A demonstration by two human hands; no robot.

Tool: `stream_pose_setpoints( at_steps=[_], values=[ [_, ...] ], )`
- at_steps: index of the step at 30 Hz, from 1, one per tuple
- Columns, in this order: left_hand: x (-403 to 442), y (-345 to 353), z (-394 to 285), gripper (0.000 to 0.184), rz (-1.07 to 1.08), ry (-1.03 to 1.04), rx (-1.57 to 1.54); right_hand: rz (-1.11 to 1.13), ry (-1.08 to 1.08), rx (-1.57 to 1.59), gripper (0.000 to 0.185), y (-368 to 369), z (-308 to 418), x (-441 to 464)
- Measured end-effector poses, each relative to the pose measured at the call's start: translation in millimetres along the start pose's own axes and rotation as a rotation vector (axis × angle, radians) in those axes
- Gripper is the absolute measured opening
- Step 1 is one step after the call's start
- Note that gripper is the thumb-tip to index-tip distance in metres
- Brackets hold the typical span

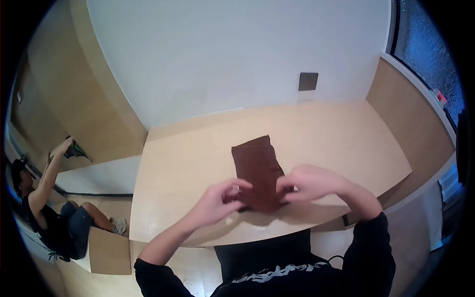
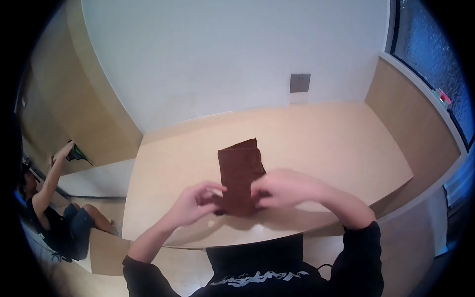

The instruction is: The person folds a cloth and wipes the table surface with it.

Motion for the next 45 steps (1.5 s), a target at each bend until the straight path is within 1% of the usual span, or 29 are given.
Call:
stream_pose_setpoints(
  at_steps=[2,4,5,6,7,8,9,10,11,12,13,14,15,16,18,22,24,28,30,31,32,33,34,36,38,40,42,43,45],
  values=[
    [20.4,-21.9,9.8,0.037,-0.161,0.032,-0.054,-0.23,0.09,0.217,0.019,-18.1,-31.1,16.4],
    [47.8,-53.2,22.3,0.04,-0.322,0.053,-0.081,-0.535,0.267,0.286,0.031,-36.4,-71.5,32.0],
    [57.5,-67.0,34.8,0.044,-0.402,0.07,-0.104,-0.535,0.27,0.288,0.031,-27.5,-80.6,45.3],
    [65.8,-69.9,50.5,0.044,-0.401,0.069,-0.106,-0.819,0.236,-0.124,0.039,-34.7,-77.8,48.3],
    [71.7,-81.5,60.4,0.049,-0.556,0.103,0.163,-1.082,0.19,-0.552,0.047,-37.6,-62.4,48.0],
    [76.4,-90.2,68.4,0.055,-0.704,0.134,0.435,-0.976,0.149,-0.386,0.061,-28.1,-65.3,60.8],
    [80.4,-94.9,83.6,0.061,-0.694,0.142,0.444,-0.889,0.101,-0.41,0.061,-15.4,-59.9,73.4],
    [77.8,-96.8,91.7,0.061,-0.691,0.138,0.439,-0.8,0.054,-0.433,0.062,-2.4,-56.3,86.3],
    [76.9,-93.3,96.8,0.058,-0.643,0.142,0.645,-0.795,0.059,-0.434,0.062,7.9,-65.0,99.1],
    [77.2,-88.5,102.6,0.056,-0.59,0.141,0.847,-0.724,0.081,-0.488,0.064,24.7,-80.9,117.3],
    [75.5,-85.9,106.3,0.056,-0.585,0.128,0.835,-0.645,0.102,-0.535,0.067,35.9,-88.5,129.3],
    [76.1,-80.5,106.8,0.052,-0.567,0.12,0.963,-0.629,0.103,-0.531,0.067,39.4,-98.3,134.7],
    [77.4,-77.9,104.6,0.048,-0.548,0.115,1.093,-0.507,0.166,-0.46,0.068,40.8,-109.6,143.7],
    [79.6,-77.9,103.8,0.048,-0.551,0.108,1.084,-0.386,0.227,-0.389,0.07,41.5,-122.6,150.5],
    [77.9,-75.2,103.1,0.044,-0.554,0.107,1.134,-0.374,0.21,-0.398,0.071,31.6,-137.0,162.8],
    [80.8,-76.7,104.5,0.043,-0.567,0.105,1.151,-0.455,0.316,-0.415,0.075,-2.5,-181.1,206.6],
    [78.7,-75.6,105.9,0.042,-0.584,0.154,1.137,-0.485,0.367,-0.408,0.076,-18.9,-196.8,226.5],
    [80.2,-78.7,102.4,0.042,-0.563,0.141,1.122,-0.483,0.421,-0.374,0.074,-29.1,-207.6,241.7],
    [80.0,-81.4,98.6,0.035,-0.57,0.15,1.121,-0.481,0.432,-0.365,0.073,-25.7,-206.1,239.2],
    [83.0,-86.3,97.9,0.035,-0.567,0.157,1.115,-0.476,0.44,-0.375,0.072,-23.6,-200.9,235.9],
    [85.4,-95.1,102.2,0.03,-0.537,0.134,1.038,-0.476,0.447,-0.374,0.072,-18.5,-196.7,227.8],
    [86.8,-102.2,106.3,0.026,-0.508,0.107,0.965,-0.465,0.413,-0.388,0.071,-10.6,-186.7,221.3],
    [85.4,-106.6,107.8,0.026,-0.501,0.104,0.967,-0.454,0.379,-0.399,0.07,-0.6,-173.7,215.3],
    [81.8,-119.3,108.4,0.019,-0.576,0.12,0.737,-0.438,0.242,-0.415,0.065,26.4,-139.4,187.6],
    [82.5,-122.0,107.2,0.022,-0.559,0.065,0.694,-0.428,0.081,-0.415,0.061,54.5,-94.8,149.8],
    [82.1,-120.7,114.3,0.024,-0.54,0.013,0.646,-0.343,-0.011,-0.431,0.061,78.5,-50.2,108.3],
    [80.3,-116.2,114.0,0.032,-0.663,0.124,1.039,-0.221,-0.041,-0.415,0.062,99.1,-16.4,71.6],
    [81.1,-114.6,117.1,0.032,-0.668,0.12,1.036,-0.145,-0.047,-0.391,0.063,105.6,-1.9,56.4],
    [82.0,-111.7,120.5,0.038,-0.674,0.057,1.21,-0.101,-0.046,-0.356,0.062,116.7,13.7,36.0]
  ],
)
Point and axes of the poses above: each hand's wrist, its own x-axis towards the middle knuckle, its own y-axis out of the palm, z = x × y, the point moved 6 cm from there along x, towards the middle knuckle, and after that the axes turned 2 degrees about x, right-handed, at the moved point
